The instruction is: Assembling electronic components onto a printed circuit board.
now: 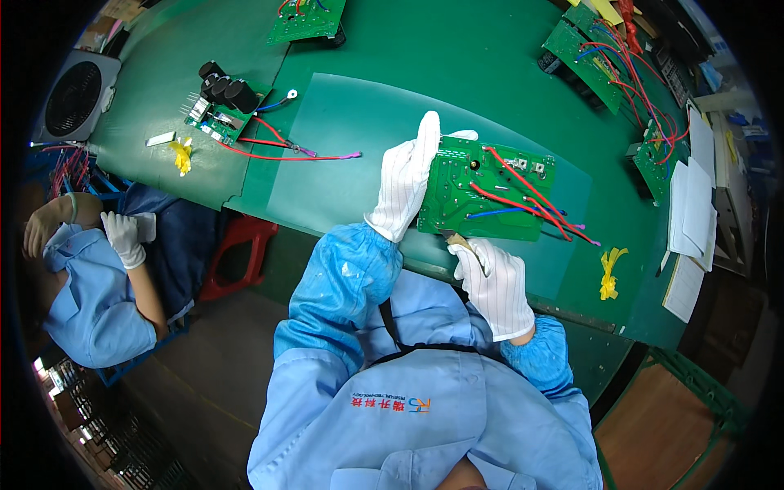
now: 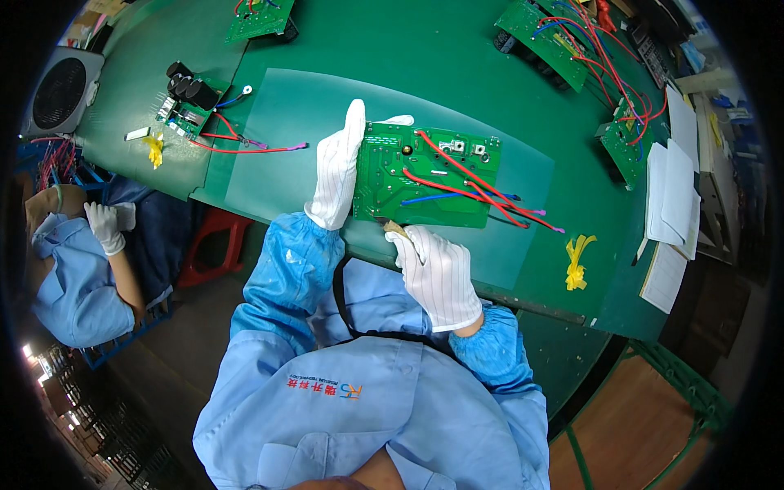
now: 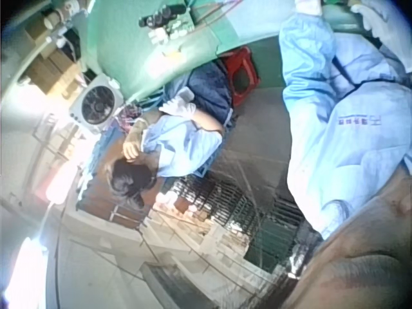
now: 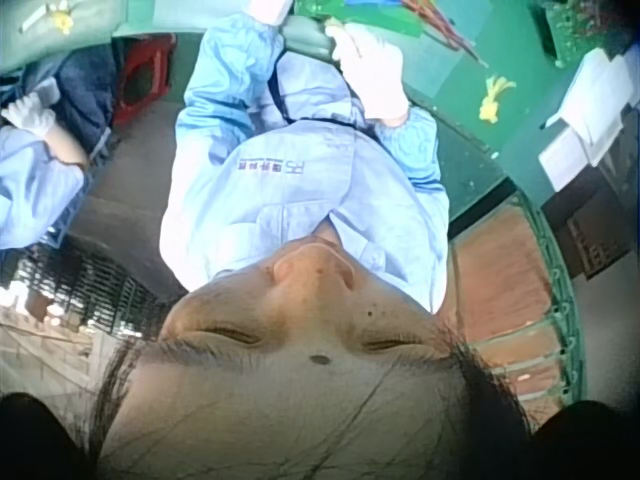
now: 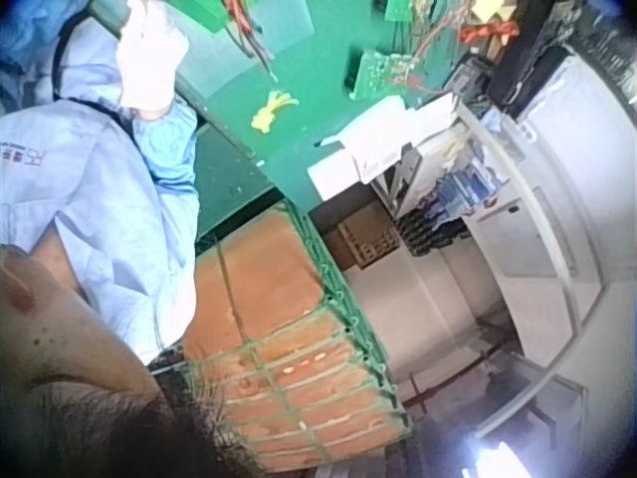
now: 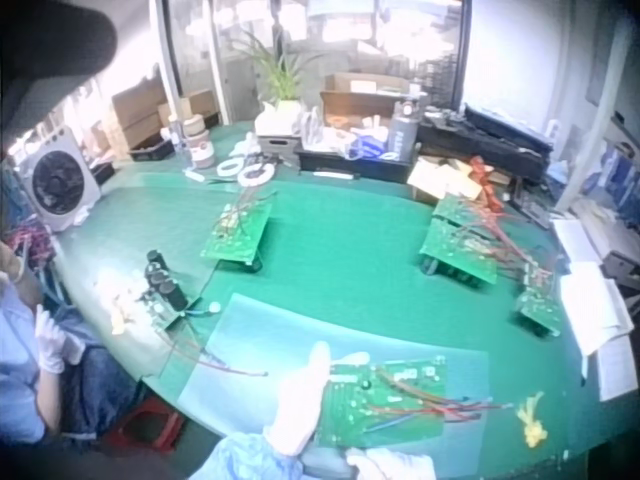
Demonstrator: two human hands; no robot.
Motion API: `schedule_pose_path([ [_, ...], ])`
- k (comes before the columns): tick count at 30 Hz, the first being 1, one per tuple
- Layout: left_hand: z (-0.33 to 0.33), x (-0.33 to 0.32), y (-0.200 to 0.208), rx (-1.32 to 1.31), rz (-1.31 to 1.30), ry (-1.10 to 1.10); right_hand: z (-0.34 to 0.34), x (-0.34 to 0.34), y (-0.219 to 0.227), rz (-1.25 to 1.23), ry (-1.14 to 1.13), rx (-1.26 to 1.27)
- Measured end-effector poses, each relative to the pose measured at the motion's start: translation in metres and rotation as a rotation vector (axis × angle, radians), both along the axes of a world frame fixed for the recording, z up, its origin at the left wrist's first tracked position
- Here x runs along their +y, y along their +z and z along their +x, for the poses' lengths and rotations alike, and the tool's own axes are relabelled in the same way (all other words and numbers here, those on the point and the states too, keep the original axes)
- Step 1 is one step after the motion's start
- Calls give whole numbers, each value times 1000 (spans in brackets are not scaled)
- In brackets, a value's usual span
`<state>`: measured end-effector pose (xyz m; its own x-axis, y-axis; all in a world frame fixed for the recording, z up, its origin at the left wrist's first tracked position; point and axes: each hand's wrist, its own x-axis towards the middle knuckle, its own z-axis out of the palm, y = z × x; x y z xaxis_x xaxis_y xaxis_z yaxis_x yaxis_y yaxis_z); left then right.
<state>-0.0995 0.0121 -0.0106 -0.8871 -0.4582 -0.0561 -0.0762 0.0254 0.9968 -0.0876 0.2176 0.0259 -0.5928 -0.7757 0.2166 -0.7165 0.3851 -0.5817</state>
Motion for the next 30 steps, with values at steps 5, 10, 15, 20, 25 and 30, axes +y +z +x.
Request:
schedule_pose_path([
  [5,-1,2,6,40,48,-2,10,-6,-7,27,34,64],
  [10,-1,-2,-20,-10,-113,23,9,-4,-3,-15,35,1],
  [15,-4,0,-17,54,-105,40,0,2,-3,3,22,181],
  [20,-3,-2,-31,26,-198,67,4,-3,4,12,-21,-43],
  [25,-1,1,-24,18,-136,43,19,-4,-10,22,52,47],
  [30,-1,-3,-29,7,-183,49,4,-2,3,20,9,232],
])
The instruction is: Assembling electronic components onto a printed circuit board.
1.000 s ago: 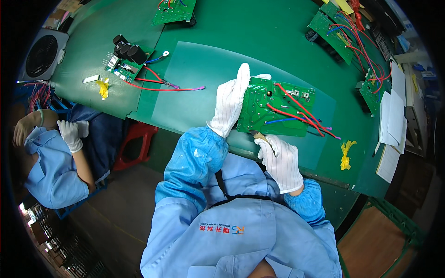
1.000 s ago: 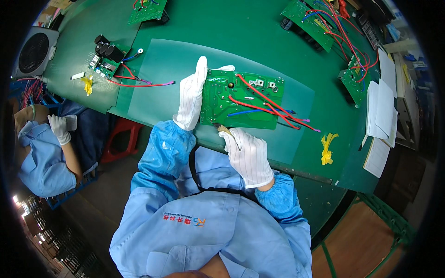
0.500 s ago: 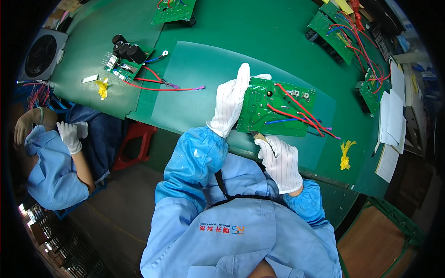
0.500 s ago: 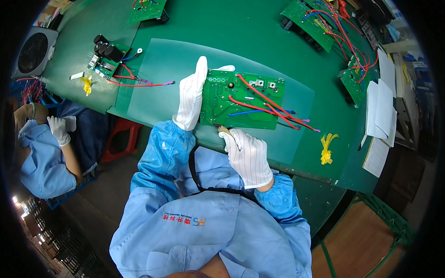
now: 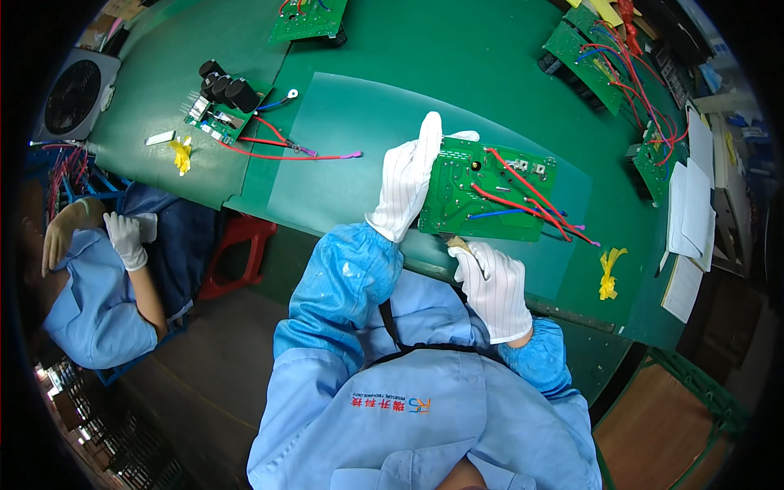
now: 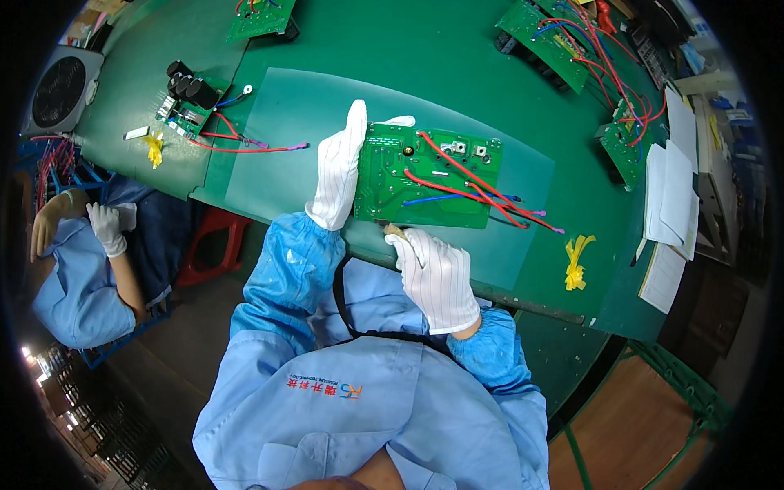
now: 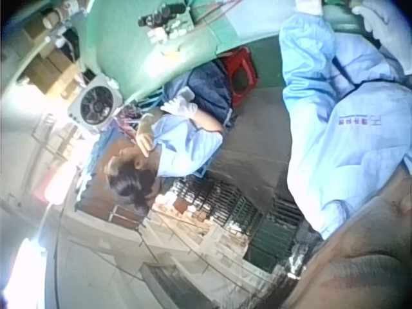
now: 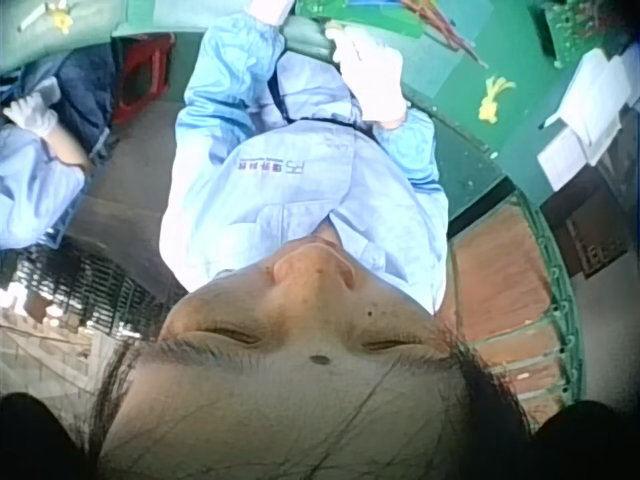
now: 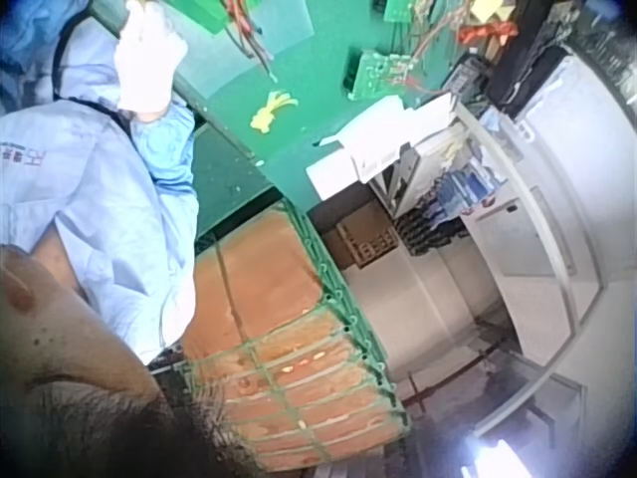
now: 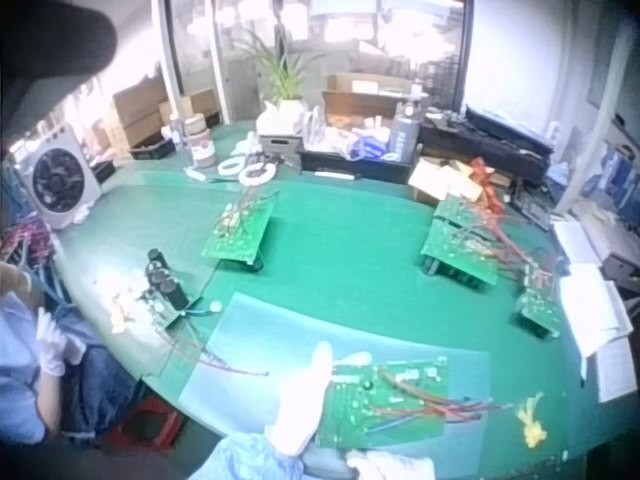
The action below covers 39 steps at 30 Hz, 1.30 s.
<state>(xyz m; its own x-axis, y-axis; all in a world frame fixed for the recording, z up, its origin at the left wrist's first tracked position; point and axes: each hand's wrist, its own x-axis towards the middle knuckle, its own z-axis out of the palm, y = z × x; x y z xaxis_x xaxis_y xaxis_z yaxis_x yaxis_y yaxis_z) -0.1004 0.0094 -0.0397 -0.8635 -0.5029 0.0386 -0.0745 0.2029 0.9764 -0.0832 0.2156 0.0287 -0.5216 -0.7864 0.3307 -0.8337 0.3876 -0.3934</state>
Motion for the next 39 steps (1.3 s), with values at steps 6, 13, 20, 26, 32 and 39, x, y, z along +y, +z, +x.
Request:
schedule_pose_path([
  [6,-2,4,3,10,61,-11,-1,1,-4,-16,-74,-25],
  [13,1,4,22,26,149,-32,4,-2,-6,27,9,-201],
  [20,0,2,13,3,96,-28,7,0,-5,0,26,-166],
  [26,1,0,5,-58,16,-24,5,0,-4,5,-78,-336],
  [32,2,0,7,-56,30,-20,9,0,-8,30,43,-152],
  [39,3,2,41,-61,344,-93,2,8,-6,-6,57,-53],
])
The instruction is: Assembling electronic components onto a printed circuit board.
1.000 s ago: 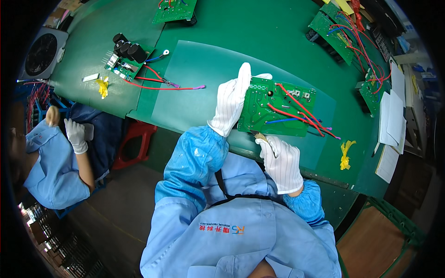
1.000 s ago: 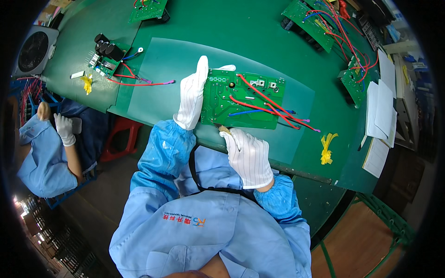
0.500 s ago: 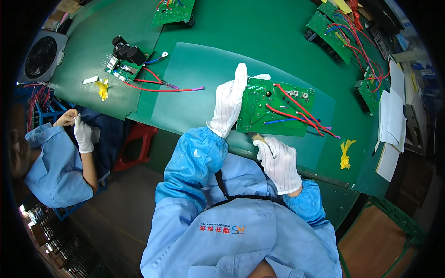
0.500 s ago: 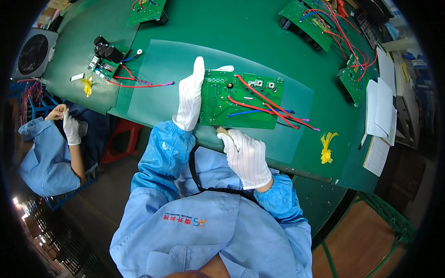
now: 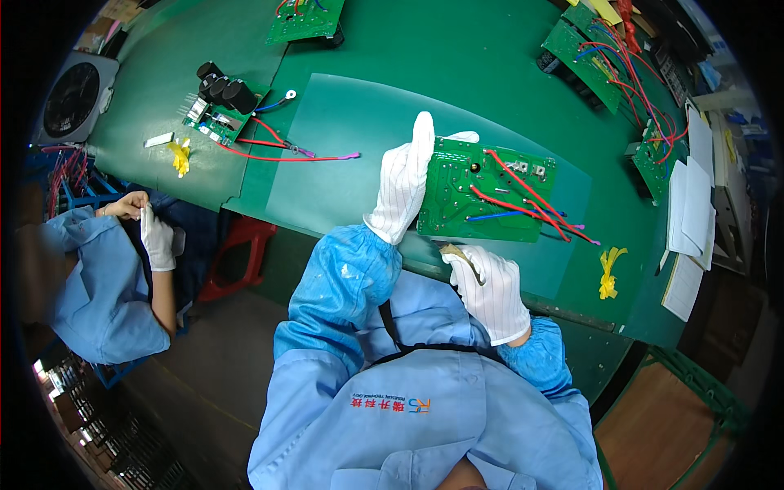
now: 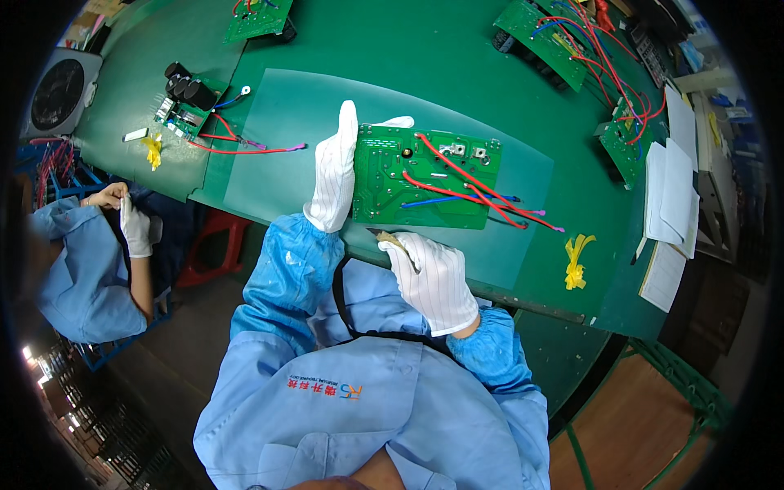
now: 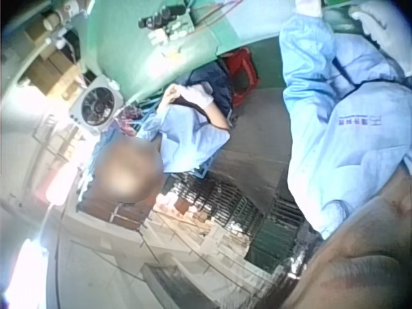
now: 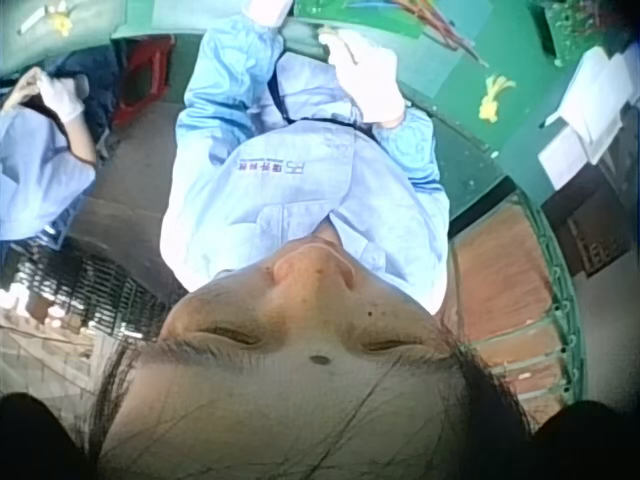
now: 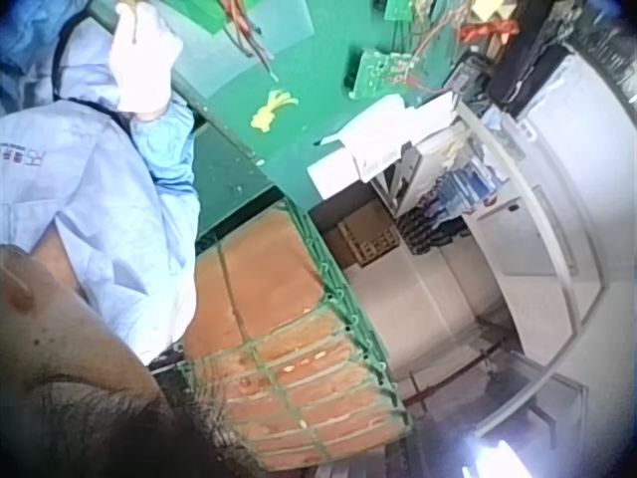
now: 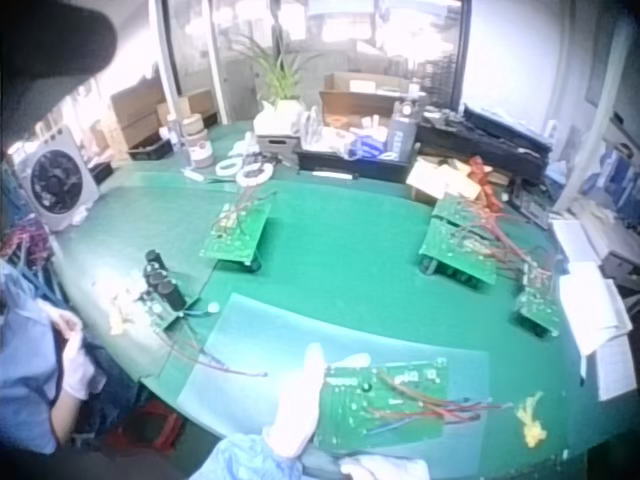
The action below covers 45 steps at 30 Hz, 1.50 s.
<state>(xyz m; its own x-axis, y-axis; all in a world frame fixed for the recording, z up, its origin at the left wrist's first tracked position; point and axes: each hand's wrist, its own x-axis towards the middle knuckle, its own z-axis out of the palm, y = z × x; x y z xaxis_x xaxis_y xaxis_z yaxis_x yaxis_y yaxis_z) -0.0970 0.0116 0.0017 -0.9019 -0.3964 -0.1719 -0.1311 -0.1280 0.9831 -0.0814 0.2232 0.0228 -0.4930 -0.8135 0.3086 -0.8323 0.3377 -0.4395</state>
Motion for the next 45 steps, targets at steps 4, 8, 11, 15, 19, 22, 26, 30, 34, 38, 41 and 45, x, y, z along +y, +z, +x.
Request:
schedule_pose_path([
  [4,-2,4,-5,64,-62,32,-1,4,0,-31,-34,-158],
  [8,-2,4,-3,80,-98,32,-3,8,5,-22,-85,-262],
  [11,-2,4,-7,70,-84,42,-5,14,9,-40,-166,-336],
  [15,-2,3,-6,56,-69,39,-11,19,12,-97,-302,-235],
  [19,-1,2,16,11,190,-16,-14,24,15,-41,-451,-194],
  [22,-3,5,19,2,291,37,-15,23,19,9,-437,-41],
  [26,-1,2,12,35,246,-17,-24,18,32,15,-362,210],
  [30,-1,4,19,-3,335,-2,-28,18,29,25,-367,280],
  [34,-3,6,-2,53,126,36,-29,15,25,11,-372,262],
  [38,0,4,11,37,128,-11,-33,16,18,-58,-350,237],
  [41,1,1,11,2,156,-15,-30,15,24,-60,-351,136],
  [45,1,0,3,-41,25,-2,-35,20,15,-83,-322,189],
])
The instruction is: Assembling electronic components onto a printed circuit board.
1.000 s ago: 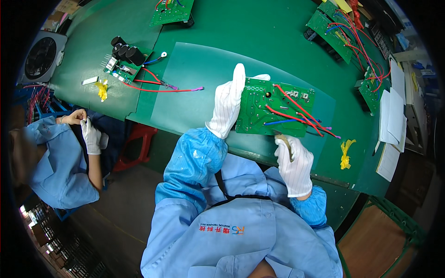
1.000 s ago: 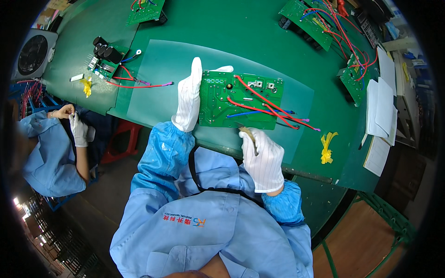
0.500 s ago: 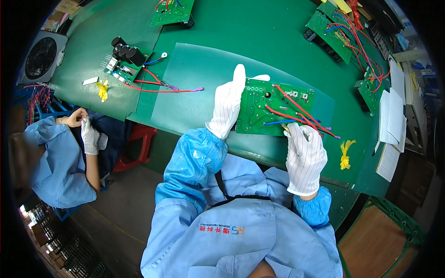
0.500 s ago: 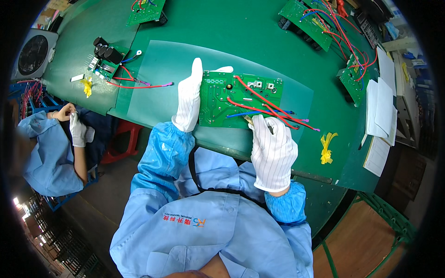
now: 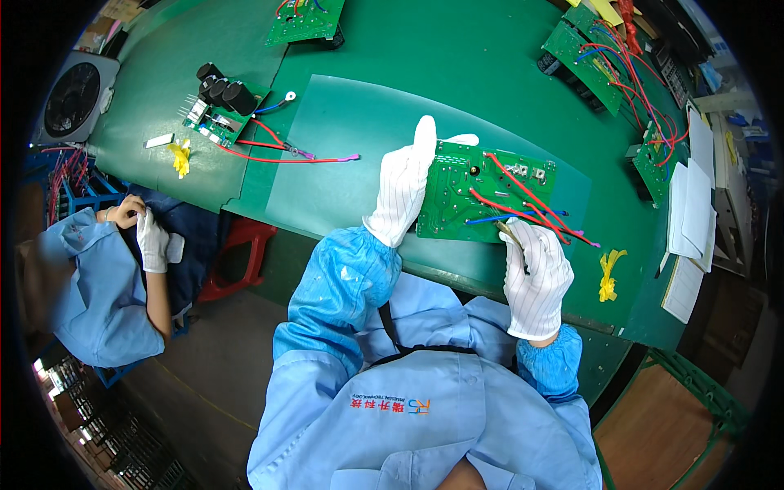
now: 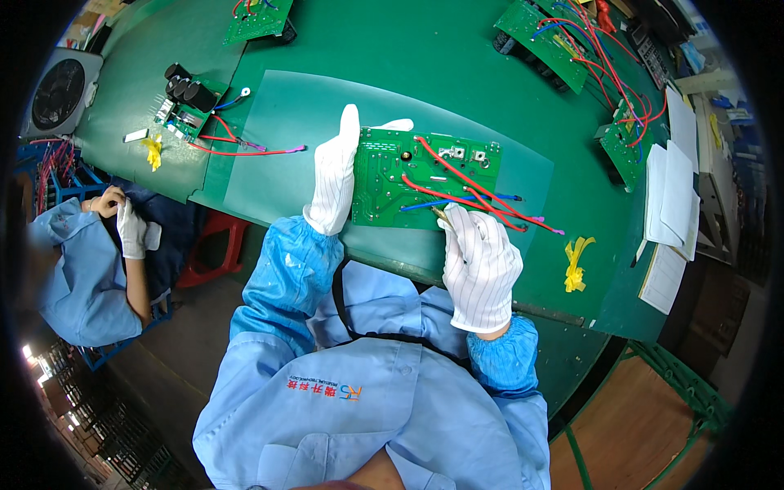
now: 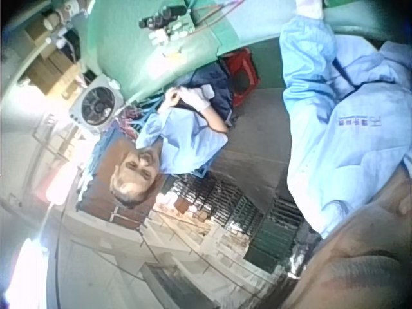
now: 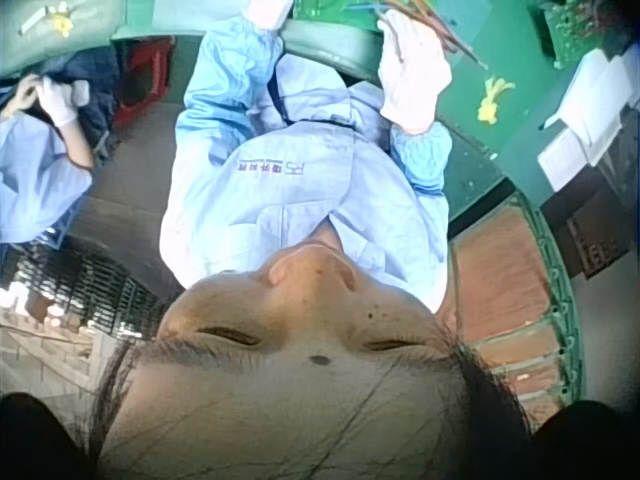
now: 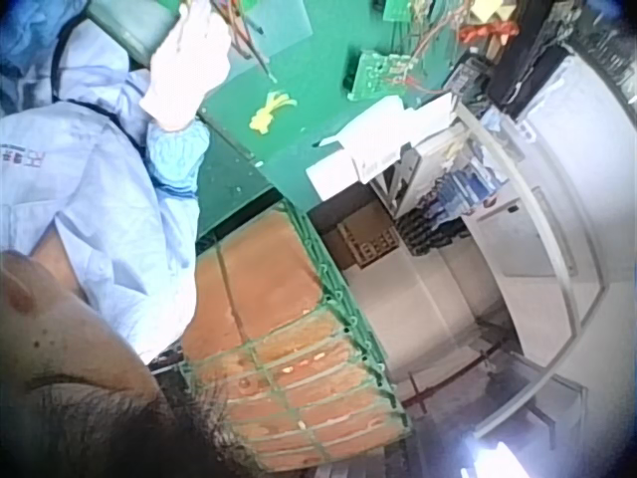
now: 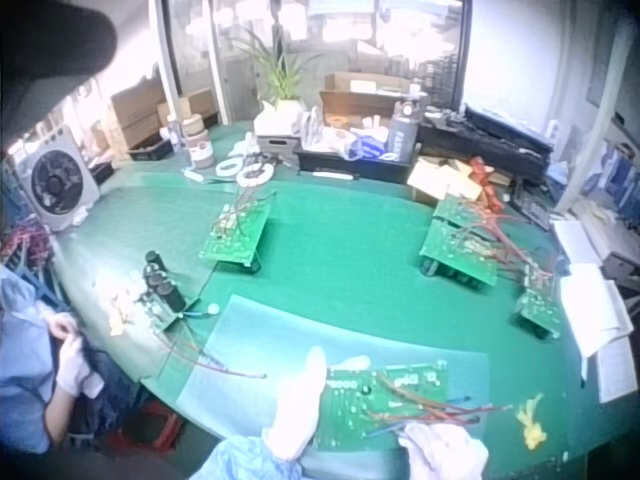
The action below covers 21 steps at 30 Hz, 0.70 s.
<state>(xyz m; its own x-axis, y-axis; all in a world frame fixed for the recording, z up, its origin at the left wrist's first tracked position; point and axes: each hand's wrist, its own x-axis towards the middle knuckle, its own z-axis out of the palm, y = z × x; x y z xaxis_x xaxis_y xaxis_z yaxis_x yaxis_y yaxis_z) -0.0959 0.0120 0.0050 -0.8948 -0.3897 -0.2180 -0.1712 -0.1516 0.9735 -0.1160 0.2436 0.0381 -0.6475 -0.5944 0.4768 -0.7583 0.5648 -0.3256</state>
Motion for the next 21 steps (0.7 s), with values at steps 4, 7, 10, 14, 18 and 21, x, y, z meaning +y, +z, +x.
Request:
schedule_pose_path([
  [4,1,-1,-3,-21,13,3,-2,0,-1,-20,39,-20],
  [7,0,-2,-19,8,-126,12,-5,1,0,-42,82,-22],
  [10,1,-1,-5,5,-9,-17,-8,4,-1,-50,106,-28],
  [14,2,0,-7,25,-13,-16,-10,6,-1,-40,119,-11],
  [18,2,2,6,81,45,-32,-9,8,6,15,195,-87],
  [21,2,1,9,96,107,-49,0,3,24,78,179,-108],
])
